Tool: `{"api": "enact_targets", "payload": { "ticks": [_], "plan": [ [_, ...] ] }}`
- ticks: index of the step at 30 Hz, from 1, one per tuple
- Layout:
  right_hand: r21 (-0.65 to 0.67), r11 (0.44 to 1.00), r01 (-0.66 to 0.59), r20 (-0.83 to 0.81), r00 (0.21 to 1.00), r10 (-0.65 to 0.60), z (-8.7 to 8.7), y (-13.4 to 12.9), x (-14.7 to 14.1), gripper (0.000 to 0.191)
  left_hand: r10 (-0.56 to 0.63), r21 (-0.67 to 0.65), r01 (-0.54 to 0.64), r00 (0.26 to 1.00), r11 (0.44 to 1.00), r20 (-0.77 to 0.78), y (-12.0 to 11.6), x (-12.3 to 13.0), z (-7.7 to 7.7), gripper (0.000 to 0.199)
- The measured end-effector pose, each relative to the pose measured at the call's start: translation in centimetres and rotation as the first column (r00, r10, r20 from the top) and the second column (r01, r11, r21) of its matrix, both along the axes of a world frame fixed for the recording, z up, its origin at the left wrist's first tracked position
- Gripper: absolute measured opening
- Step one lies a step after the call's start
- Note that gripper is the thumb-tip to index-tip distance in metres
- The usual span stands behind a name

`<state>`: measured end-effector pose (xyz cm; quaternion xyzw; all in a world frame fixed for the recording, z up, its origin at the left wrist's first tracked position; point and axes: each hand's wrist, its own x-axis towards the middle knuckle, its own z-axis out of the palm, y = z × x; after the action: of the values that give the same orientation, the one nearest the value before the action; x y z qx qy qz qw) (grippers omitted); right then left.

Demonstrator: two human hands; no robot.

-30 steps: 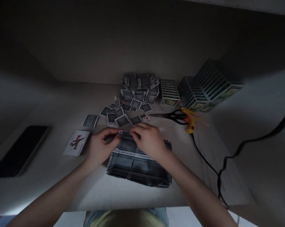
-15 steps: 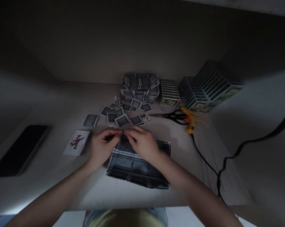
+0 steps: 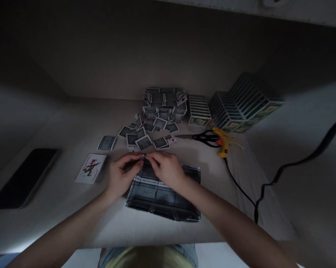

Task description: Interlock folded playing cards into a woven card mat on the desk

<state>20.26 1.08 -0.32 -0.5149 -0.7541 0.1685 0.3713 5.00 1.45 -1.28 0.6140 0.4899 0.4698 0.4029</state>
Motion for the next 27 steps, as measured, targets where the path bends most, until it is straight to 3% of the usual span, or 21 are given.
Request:
{"api": "enact_targets", "payload": {
  "ticks": [10,19,23,27],
  "plan": [
    [-0.073,0.997,0.009,0.002,1.000,-0.009,0.0,1.5,0.0,0.013,-0.040,0.047,0.042,0.998,0.998,-0.038,0.5,-0.2,0.3,0.020],
    [-0.083,0.997,0.004,0.136,0.991,0.008,0.2,2.6,-1.5,0.014,0.133,-0.035,-0.145,0.964,0.989,-0.230,1.6,-1.2,0.7,0.023],
    [-0.100,0.995,-0.007,0.186,0.982,0.026,0.2,2.5,-1.5,0.015,0.133,-0.078,-0.148,0.976,0.986,-0.174,1.7,-1.2,0.4,0.023],
    [-0.111,0.994,-0.014,0.189,0.981,0.035,0.2,2.6,-1.5,0.016,0.157,-0.215,-0.160,0.987,0.963,-0.033,1.8,-1.1,-0.1,0.024]
  ]
}}
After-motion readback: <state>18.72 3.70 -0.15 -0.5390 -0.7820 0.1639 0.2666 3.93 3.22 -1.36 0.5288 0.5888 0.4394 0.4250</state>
